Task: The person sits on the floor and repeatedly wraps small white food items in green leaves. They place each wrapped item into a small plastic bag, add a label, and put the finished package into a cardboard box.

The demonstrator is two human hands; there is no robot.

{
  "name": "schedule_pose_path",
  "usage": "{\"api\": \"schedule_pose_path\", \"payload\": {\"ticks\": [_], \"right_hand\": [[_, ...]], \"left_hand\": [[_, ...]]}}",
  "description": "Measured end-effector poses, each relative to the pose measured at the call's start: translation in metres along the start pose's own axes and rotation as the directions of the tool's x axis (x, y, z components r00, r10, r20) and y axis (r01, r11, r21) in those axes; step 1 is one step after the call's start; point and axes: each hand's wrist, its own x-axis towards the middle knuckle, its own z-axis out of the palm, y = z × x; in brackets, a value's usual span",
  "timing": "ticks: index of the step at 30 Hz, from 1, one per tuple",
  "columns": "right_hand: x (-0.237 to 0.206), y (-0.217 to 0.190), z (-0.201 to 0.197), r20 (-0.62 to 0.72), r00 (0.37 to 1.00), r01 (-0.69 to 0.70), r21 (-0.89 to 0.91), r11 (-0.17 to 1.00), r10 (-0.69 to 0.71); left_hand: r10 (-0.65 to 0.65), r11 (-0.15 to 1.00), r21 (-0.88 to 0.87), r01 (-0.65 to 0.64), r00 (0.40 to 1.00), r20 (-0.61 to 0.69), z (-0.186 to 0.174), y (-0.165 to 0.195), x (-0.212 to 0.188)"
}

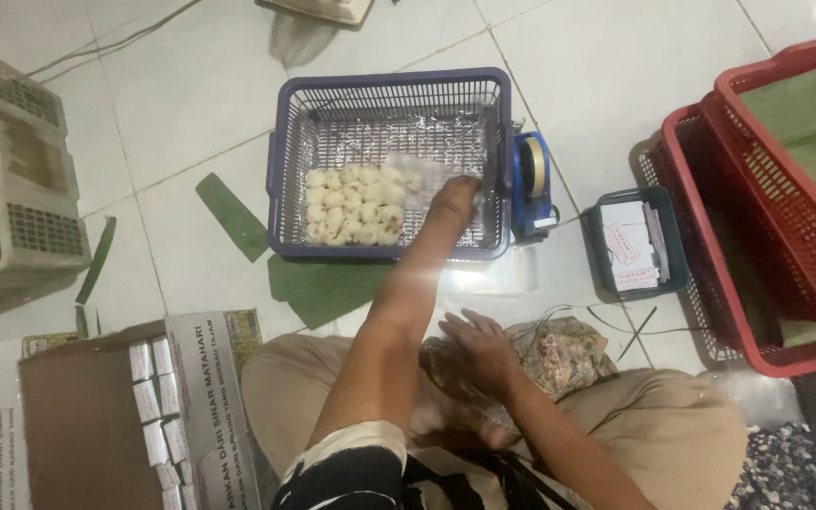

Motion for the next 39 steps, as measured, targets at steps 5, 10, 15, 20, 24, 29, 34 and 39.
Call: {"api": "schedule_pose_path", "payload": {"ticks": [5,10,15,20,24,29,34,39], "right_hand": [[-0.002,0.001,0.002,-0.167,0.984,0.073,0.102,0.992,-0.055],[-0.002,-0.023,-0.017,-0.436,0.883,0.008,0.386,0.922,0.174],[0.016,-0.074,-0.060,-0.652,0.758,0.209,0.223,0.952,-0.014],[0.013,-0.103,-0.050,-0.628,0.776,0.223,0.360,0.906,0.059],[0.002,-0.098,-0.032,-0.310,0.850,0.194,0.936,0.294,0.426],[-0.021,-0.109,-0.031,-0.199,0.866,0.192,0.979,0.063,0.458],[-0.047,-0.160,-0.031,-0.626,0.771,0.493,0.704,0.512,0.118],[-0.048,-0.200,-0.043,-0.783,0.546,0.574,0.090,0.814,-0.298]], "left_hand": [[-0.504,0.768,-0.366,0.525,0.849,0.160,-0.017,0.000,-0.010],[-0.433,-0.076,-0.954,0.291,0.852,0.294,-0.065,-0.005,-0.068],[-0.393,-0.103,-0.960,0.259,0.876,0.279,-0.069,0.017,-0.171],[-0.213,-0.575,-0.814,0.080,0.946,0.244,-0.063,0.049,-0.245],[-0.289,-0.570,-0.820,-0.054,0.947,0.139,-0.092,0.082,-0.270],[-0.148,-0.580,-0.799,-0.162,0.985,-0.092,-0.153,0.122,-0.288],[-0.149,-0.378,-0.873,-0.308,0.951,-0.271,-0.170,0.165,-0.294],[-0.399,-0.218,-0.970,-0.107,0.917,-0.011,-0.170,0.182,-0.300]]}}
